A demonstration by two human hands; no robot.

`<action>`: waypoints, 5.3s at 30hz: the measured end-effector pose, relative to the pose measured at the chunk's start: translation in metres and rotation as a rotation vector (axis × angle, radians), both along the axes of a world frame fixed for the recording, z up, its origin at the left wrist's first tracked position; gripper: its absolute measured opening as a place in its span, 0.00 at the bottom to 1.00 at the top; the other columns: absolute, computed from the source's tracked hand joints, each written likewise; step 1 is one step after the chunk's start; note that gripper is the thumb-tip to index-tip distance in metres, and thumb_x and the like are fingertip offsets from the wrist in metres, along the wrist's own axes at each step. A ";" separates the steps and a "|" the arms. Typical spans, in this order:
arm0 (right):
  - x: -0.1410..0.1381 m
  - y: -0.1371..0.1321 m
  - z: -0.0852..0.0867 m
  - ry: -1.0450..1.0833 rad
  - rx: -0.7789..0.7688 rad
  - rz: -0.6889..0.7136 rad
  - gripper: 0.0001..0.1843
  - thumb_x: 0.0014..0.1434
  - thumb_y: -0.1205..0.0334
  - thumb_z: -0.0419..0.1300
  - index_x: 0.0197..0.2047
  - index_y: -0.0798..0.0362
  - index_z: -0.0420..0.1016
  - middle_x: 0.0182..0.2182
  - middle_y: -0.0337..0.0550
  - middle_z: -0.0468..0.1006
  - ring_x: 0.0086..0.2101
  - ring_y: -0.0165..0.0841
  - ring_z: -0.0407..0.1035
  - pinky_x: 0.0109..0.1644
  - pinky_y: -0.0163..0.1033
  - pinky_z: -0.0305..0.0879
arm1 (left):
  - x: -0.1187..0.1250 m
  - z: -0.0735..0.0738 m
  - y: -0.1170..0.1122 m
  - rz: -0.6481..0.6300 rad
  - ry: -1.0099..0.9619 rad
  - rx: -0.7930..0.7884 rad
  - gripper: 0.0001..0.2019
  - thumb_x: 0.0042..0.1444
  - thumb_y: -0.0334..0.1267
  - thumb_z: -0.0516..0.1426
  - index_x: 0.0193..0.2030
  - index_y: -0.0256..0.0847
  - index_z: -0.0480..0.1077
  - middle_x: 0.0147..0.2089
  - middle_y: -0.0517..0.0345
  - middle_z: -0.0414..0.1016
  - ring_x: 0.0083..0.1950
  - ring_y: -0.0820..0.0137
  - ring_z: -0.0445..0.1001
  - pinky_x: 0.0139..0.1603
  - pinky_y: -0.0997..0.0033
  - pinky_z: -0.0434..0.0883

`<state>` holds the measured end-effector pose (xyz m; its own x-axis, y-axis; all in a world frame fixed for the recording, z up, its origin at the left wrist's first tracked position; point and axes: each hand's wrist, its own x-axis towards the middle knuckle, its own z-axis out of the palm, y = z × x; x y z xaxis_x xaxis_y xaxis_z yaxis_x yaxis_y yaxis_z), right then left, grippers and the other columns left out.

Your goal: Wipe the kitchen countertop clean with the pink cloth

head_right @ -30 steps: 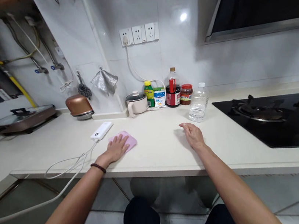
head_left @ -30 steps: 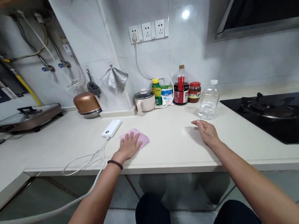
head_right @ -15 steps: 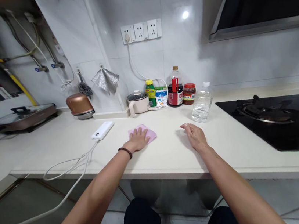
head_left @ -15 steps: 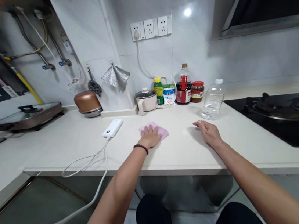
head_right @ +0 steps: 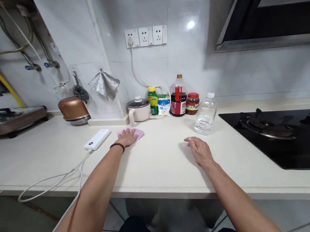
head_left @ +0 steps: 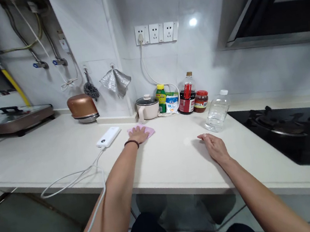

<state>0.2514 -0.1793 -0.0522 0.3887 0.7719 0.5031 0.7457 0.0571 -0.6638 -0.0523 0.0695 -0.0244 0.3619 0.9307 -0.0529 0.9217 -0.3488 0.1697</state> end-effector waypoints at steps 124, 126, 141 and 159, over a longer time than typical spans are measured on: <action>0.200 -0.094 -0.015 -0.536 -0.473 -0.240 0.29 0.68 0.44 0.49 0.64 0.52 0.69 0.61 0.52 0.73 0.61 0.46 0.65 0.68 0.50 0.55 | 0.067 -0.005 -0.127 -0.264 -0.673 0.112 0.23 0.60 0.52 0.48 0.18 0.43 0.54 0.17 0.63 0.55 0.24 0.72 0.56 0.30 0.69 0.49; 0.204 -0.080 -0.013 -0.534 -0.483 -0.242 0.29 0.68 0.45 0.48 0.64 0.52 0.69 0.61 0.52 0.72 0.61 0.46 0.64 0.68 0.50 0.55 | 0.070 -0.009 -0.128 -0.309 -0.654 0.090 0.23 0.61 0.53 0.48 0.19 0.43 0.54 0.18 0.64 0.54 0.24 0.72 0.55 0.30 0.69 0.49; 0.249 0.010 -0.018 -0.533 -0.476 -0.267 0.29 0.68 0.46 0.49 0.61 0.55 0.71 0.60 0.56 0.74 0.60 0.48 0.67 0.66 0.51 0.60 | 0.079 -0.015 -0.133 -0.337 -0.784 0.010 0.23 0.62 0.52 0.48 0.20 0.43 0.49 0.20 0.65 0.48 0.24 0.74 0.51 0.28 0.69 0.48; 0.189 -0.040 -0.030 -0.588 -0.406 -0.074 0.33 0.68 0.41 0.45 0.66 0.52 0.66 0.65 0.55 0.68 0.66 0.48 0.59 0.70 0.57 0.54 | 0.085 -0.015 -0.141 -0.311 -0.961 -0.120 0.24 0.61 0.53 0.48 0.18 0.43 0.54 0.18 0.65 0.50 0.23 0.74 0.52 0.28 0.70 0.49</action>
